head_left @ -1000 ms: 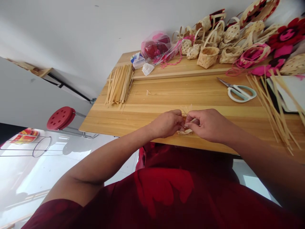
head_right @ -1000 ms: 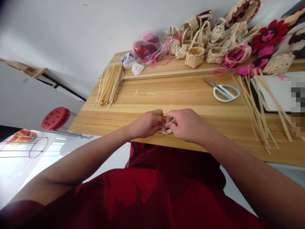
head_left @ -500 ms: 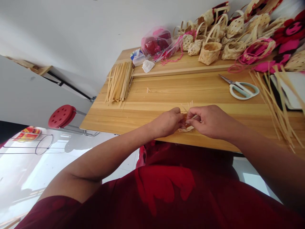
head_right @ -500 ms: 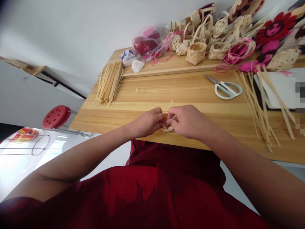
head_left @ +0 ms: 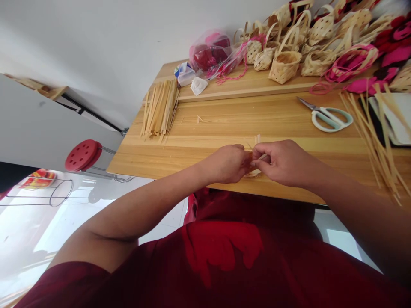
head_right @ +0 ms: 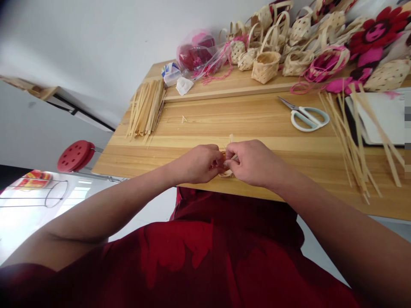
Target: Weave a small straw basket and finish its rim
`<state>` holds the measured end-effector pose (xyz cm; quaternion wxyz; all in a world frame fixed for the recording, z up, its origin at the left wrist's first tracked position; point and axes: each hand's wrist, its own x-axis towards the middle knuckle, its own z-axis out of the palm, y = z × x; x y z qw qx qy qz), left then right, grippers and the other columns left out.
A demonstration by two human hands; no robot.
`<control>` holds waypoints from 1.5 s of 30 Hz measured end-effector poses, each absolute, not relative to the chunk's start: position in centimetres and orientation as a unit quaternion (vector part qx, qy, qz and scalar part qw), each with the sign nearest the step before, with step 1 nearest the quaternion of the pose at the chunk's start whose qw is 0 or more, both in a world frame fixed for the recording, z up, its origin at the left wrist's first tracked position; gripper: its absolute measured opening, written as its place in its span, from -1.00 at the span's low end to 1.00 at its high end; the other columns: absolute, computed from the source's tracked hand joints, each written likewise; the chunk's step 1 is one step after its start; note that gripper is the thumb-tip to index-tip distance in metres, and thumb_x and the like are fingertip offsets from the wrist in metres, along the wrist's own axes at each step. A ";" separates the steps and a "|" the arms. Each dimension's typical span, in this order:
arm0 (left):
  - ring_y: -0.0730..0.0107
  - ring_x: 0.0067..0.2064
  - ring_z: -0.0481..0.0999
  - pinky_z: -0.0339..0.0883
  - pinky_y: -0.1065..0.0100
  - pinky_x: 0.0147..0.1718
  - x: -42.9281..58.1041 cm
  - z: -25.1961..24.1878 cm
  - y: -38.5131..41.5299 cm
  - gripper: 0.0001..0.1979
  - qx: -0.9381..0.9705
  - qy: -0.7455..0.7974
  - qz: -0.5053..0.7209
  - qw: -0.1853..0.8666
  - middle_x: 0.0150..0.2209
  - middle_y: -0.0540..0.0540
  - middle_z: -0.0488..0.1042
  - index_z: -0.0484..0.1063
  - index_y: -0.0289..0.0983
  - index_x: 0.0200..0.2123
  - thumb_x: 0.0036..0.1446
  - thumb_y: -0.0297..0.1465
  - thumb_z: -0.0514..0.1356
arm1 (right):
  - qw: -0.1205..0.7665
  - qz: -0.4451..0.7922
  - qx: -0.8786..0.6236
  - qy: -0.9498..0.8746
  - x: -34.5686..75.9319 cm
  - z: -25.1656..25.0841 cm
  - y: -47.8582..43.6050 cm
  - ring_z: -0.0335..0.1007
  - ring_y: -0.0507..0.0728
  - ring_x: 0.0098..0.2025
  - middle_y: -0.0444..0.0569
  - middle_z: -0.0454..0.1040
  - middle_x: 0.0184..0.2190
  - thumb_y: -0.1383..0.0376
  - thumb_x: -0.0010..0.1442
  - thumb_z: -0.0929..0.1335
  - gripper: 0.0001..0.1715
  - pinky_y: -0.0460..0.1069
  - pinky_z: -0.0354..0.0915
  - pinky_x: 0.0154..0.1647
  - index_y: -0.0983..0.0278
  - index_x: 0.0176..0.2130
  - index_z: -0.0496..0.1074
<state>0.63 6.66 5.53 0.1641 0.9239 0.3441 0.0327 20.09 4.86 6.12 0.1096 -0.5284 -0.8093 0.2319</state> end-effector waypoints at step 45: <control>0.31 -0.39 0.52 0.22 0.36 -0.43 1.9 7.1 6.6 -0.88 0.841 0.472 -0.069 0.254 -0.40 -0.09 0.61 0.63 -0.30 -0.34 0.07 -0.38 0.32 | 0.085 0.191 -0.514 -0.832 19.3 6.3 3.9 0.49 0.18 -0.36 -0.05 0.61 -0.44 0.30 0.22 0.36 -0.86 0.03 0.15 -0.32 0.19 -0.36 0.54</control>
